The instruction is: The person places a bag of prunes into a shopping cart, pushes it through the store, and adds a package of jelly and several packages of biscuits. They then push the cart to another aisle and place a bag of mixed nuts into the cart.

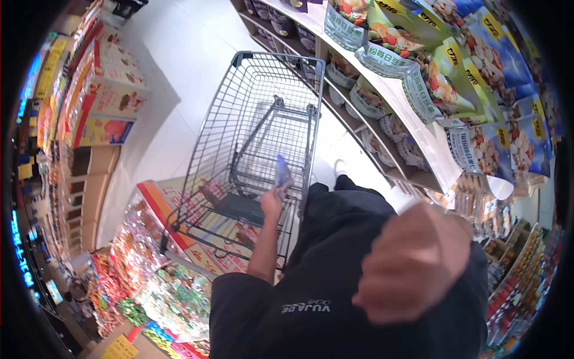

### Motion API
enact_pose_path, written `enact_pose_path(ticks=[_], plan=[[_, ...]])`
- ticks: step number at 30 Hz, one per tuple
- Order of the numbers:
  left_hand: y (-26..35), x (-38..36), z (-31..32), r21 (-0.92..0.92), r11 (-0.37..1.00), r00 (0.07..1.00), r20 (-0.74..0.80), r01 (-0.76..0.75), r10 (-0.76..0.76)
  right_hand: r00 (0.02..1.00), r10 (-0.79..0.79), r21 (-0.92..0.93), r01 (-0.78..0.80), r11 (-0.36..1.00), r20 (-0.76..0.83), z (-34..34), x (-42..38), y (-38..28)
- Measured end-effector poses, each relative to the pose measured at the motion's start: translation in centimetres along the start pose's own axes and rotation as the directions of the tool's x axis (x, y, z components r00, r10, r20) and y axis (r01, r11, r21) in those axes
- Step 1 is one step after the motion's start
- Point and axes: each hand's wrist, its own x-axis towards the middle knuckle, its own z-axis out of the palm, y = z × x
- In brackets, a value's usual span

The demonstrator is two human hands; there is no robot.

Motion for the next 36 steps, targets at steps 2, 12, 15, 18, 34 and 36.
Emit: enact_pose_path(ticks=[2, 12, 15, 18, 34, 36], plan=[[0.1, -0.6, 1.4, -0.078, 0.997, 1.000, 0.026, 0.008, -0.006, 0.989, 0.102, -0.118, -0.115, 0.986, -0.109, 0.0, 0.5, -4.1], [3.0, -0.7, 2.2, -0.112, 0.994, 0.939, 0.343, 0.005, 0.034, 0.957, 0.143, -0.160, -0.186, 0.969, -0.251, 1.6, 1.0, -7.6], [2.6, -0.7, 1.6, -0.136, 0.990, 0.932, 0.351, -0.045, 0.091, 0.972, 0.127, -0.158, -0.160, 0.974, -0.199, 0.9, 0.8, -7.4], [2.4, -0.8, 1.3, -0.180, 0.980, 0.923, 0.354, -0.088, 0.147, 0.989, 0.069, -0.197, -0.094, 0.976, -0.127, 1.6, 0.4, -6.8], [-1.5, 2.6, 2.4, -0.585, 0.787, 0.967, 0.250, 0.197, -0.055, 0.967, -0.045, 0.054, 0.061, 0.997, -0.251, 0.3, -1.1, -6.5], [1.6, 2.9, -0.1, -0.569, 0.820, 0.996, 0.089, 0.066, -0.019, 0.959, -0.041, 0.062, 0.060, 0.996, -0.282, 0.1, -1.3, -6.6]])
